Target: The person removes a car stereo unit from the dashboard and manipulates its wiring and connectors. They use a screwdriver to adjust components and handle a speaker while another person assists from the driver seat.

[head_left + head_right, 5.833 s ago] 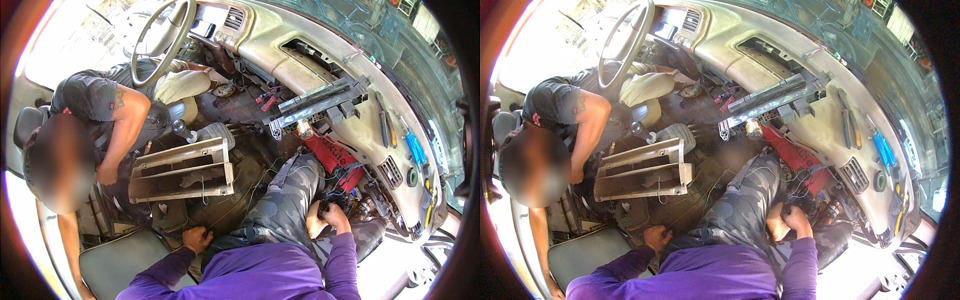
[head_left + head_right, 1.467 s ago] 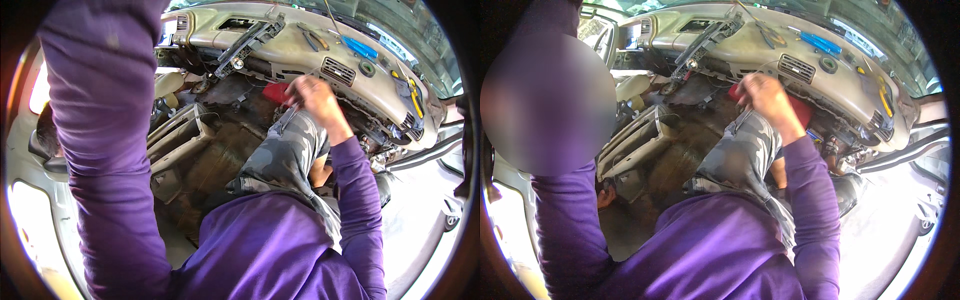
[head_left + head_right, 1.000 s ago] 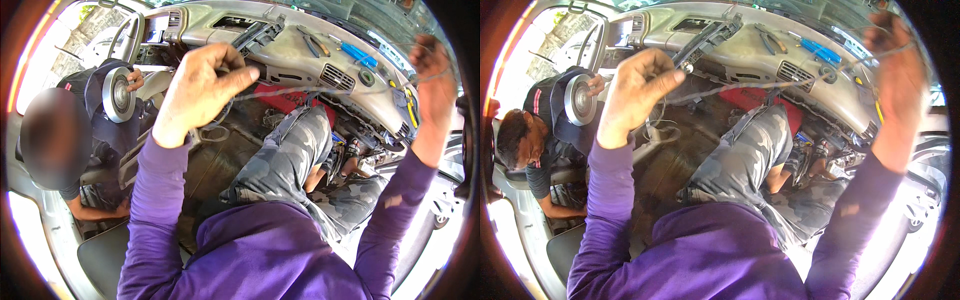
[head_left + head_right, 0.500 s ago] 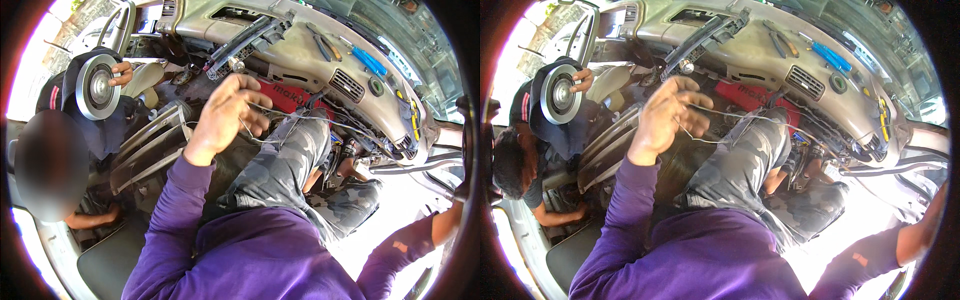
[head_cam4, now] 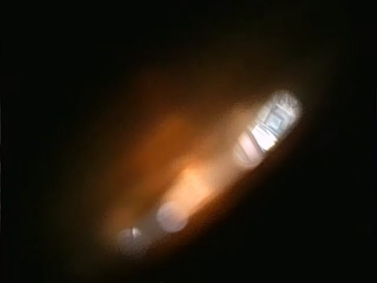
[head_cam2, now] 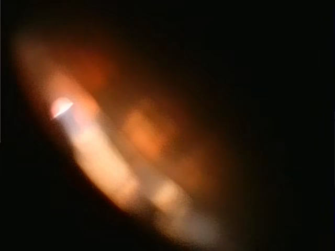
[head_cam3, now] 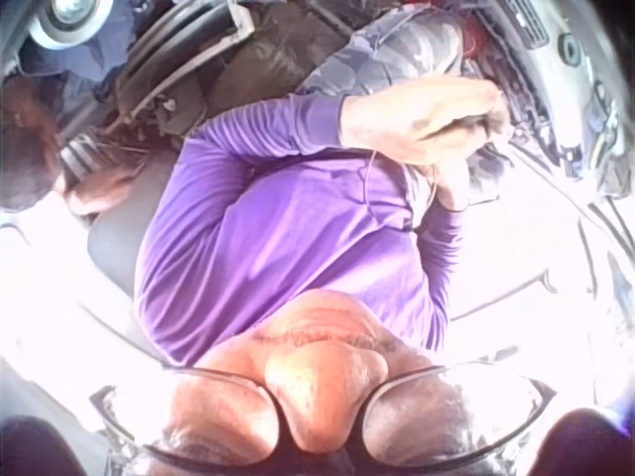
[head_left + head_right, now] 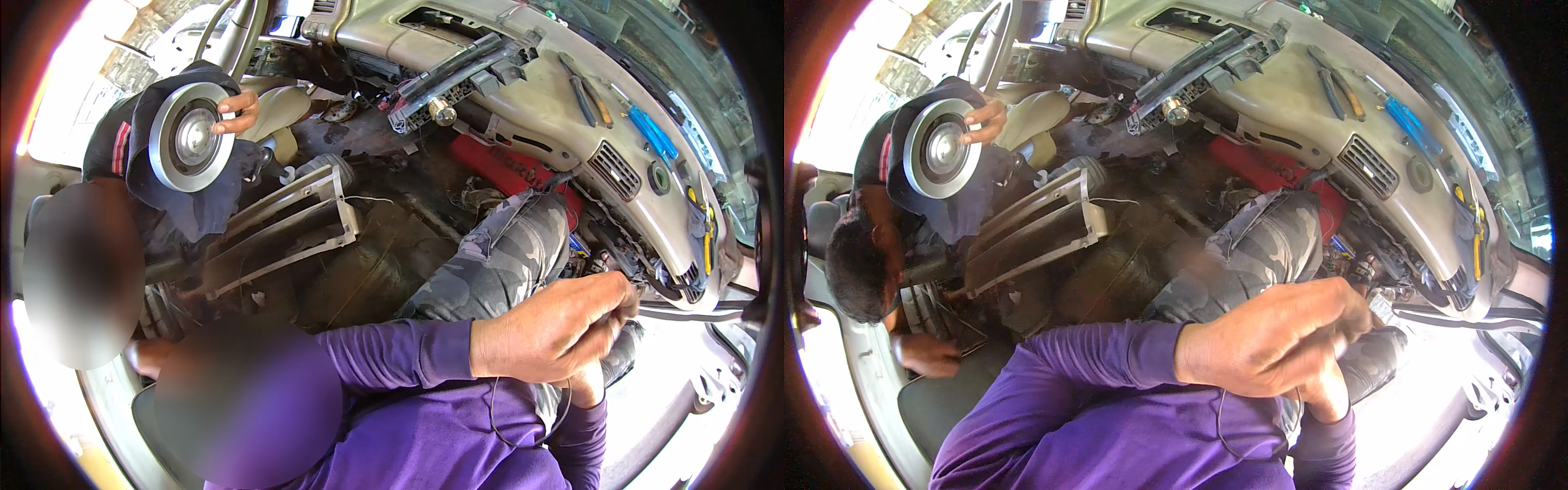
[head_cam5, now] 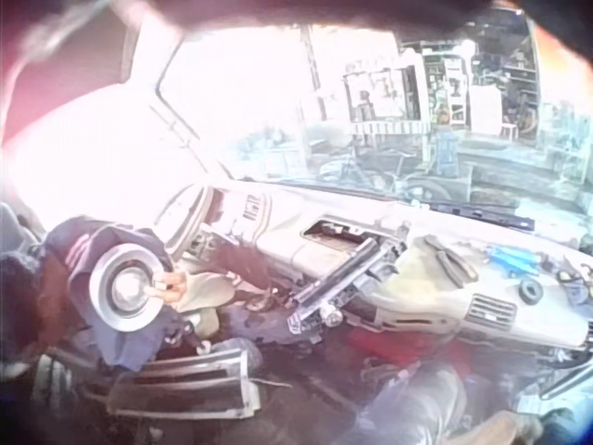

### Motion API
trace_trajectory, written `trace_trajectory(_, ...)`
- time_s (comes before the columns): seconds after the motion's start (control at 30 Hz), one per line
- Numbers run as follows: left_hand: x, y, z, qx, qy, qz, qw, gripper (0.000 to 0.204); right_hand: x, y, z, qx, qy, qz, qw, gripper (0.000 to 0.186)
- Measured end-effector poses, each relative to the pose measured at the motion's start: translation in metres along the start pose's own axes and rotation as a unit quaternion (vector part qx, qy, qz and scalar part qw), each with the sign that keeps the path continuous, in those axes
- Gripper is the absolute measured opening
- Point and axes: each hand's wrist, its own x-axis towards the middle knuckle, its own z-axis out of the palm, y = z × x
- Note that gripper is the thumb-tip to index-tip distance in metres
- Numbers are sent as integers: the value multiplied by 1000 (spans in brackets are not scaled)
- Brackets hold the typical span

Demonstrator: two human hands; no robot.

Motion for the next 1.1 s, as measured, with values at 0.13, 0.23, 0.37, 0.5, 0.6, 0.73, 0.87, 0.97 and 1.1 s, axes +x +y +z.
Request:
trace_trajectory(0.13,-12,-8,-51,85,125,-58,987,36,13,16,-61,9,-28,-26,999,43)
trace_trajectory(0.23,-34,-50,-124,518,147,-90,838,44,-9,40,-125,34,139,-12,990,39)
trace_trajectory(0.37,-115,-116,-199,822,-141,-306,460,44,-35,57,-189,34,304,-73,949,42)
trace_trajectory(0.5,-114,-129,-227,655,-221,-487,534,28,-31,77,-199,96,356,-120,922,34)
trace_trajectory(0.6,-84,-76,-208,636,-215,-441,595,25,-23,62,-181,52,386,-95,916,33)
trace_trajectory(0.73,-40,36,-195,422,-169,-518,724,29,-15,49,-168,31,352,-67,933,30)
trace_trajectory(0.87,-41,150,-192,474,32,-177,862,33,-8,67,-166,-103,364,-72,923,32)
trace_trajectory(0.97,-96,219,-228,663,287,144,676,32,5,62,-162,-129,374,-87,914,31)
trace_trajectory(1.1,-190,323,-319,952,251,161,-71,33,8,67,-170,-89,388,-83,914,33)
